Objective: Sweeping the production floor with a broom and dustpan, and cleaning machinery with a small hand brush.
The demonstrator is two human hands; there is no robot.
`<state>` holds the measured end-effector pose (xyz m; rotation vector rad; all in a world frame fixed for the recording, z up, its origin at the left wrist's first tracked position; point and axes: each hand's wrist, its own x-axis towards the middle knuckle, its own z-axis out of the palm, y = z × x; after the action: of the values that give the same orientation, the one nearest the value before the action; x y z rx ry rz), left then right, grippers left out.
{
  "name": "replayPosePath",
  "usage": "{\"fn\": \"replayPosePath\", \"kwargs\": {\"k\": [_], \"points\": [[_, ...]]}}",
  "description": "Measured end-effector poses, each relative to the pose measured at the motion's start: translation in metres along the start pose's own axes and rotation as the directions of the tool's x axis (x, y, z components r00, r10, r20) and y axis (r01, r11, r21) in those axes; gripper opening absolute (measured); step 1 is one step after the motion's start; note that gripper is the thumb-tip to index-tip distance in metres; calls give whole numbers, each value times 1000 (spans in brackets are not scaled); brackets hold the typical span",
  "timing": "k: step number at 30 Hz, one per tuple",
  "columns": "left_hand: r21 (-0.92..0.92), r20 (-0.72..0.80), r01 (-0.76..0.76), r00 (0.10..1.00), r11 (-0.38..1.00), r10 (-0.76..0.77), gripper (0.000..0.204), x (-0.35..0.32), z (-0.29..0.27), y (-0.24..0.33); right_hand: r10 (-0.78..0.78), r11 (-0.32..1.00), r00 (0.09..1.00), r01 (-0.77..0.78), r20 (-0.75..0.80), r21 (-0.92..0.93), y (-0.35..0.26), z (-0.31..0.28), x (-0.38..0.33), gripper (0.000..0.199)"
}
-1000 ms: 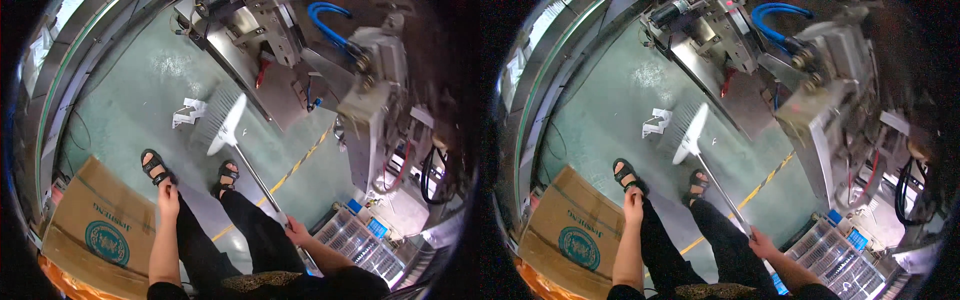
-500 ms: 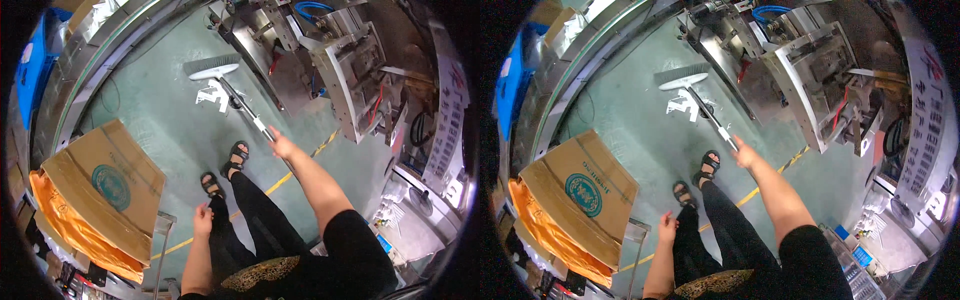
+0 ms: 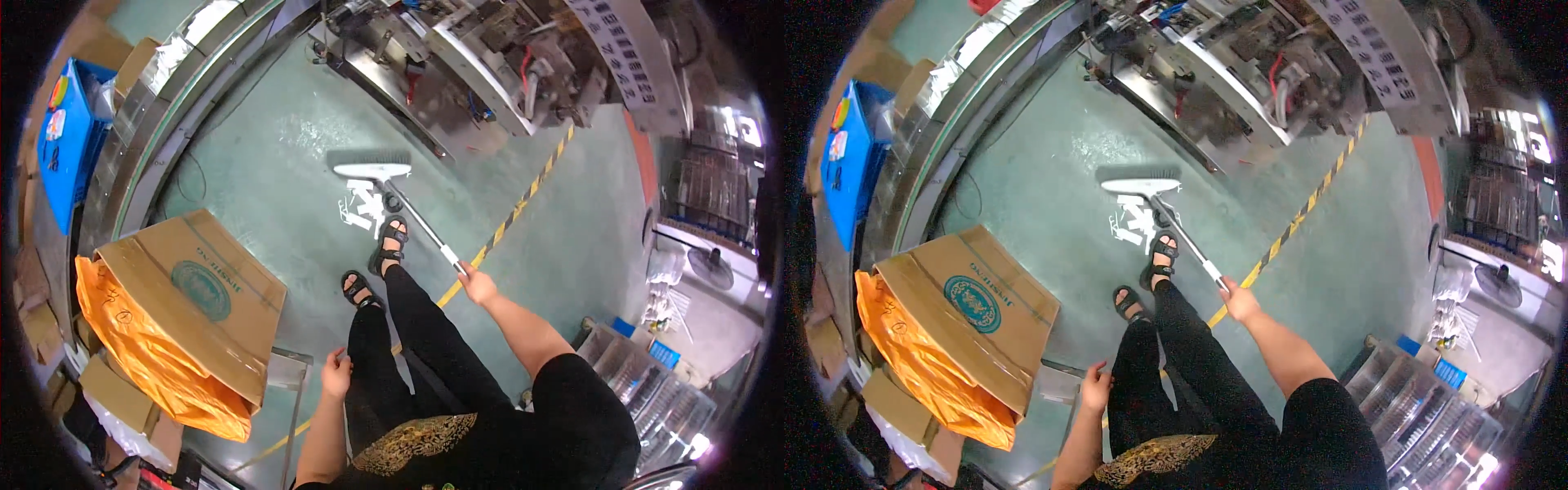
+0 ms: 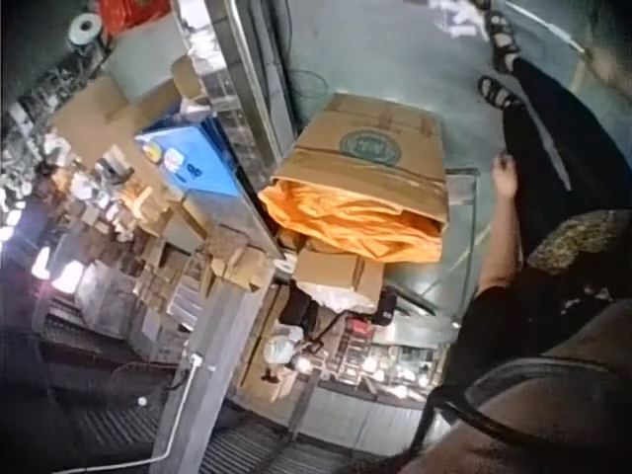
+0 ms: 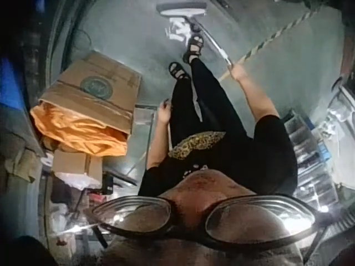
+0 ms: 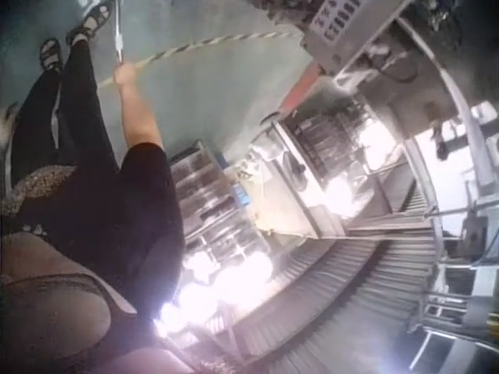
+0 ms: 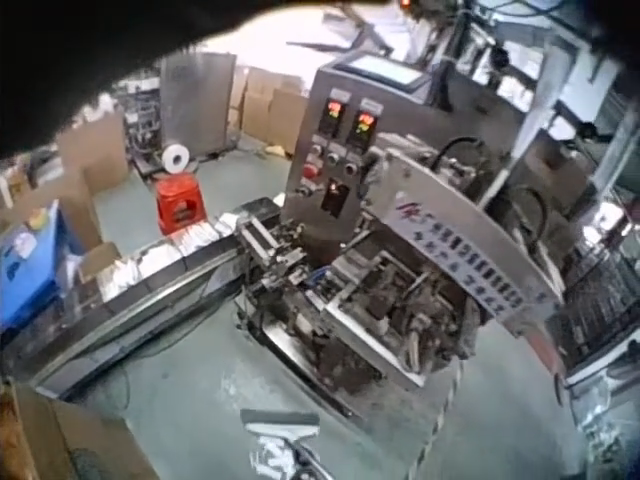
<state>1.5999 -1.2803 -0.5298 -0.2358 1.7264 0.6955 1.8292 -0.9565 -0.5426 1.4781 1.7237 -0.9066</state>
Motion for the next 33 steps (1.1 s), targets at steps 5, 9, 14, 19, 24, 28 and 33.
{"fn": "replayPosePath", "kwargs": {"k": [5,9,14,19,24,28,33], "points": [[64,50,-34,998,997,30,29,7,-16,-21,-39,988,962,78,-272,133,-15,-8,67,36],[29,-43,45,998,999,-44,29,13,-19,-17,212,907,977,-189,-21,376,-31,18,108,32],[48,103,-5,995,999,0,28,-7,-14,4,76,819,995,-102,70,564,6,56,8,29],[208,77,-38,997,977,23,27,-37,-5,30,16,667,972,-185,235,721,67,56,-136,26],[262,125,-74,991,962,42,22,-66,5,55,151,295,938,-345,312,891,135,63,-234,44],[384,99,-81,994,920,46,25,-75,6,60,293,411,929,-337,228,847,171,72,-262,49],[478,128,-102,991,872,46,23,-72,15,52,376,267,926,-147,38,952,221,49,-227,54]]}}
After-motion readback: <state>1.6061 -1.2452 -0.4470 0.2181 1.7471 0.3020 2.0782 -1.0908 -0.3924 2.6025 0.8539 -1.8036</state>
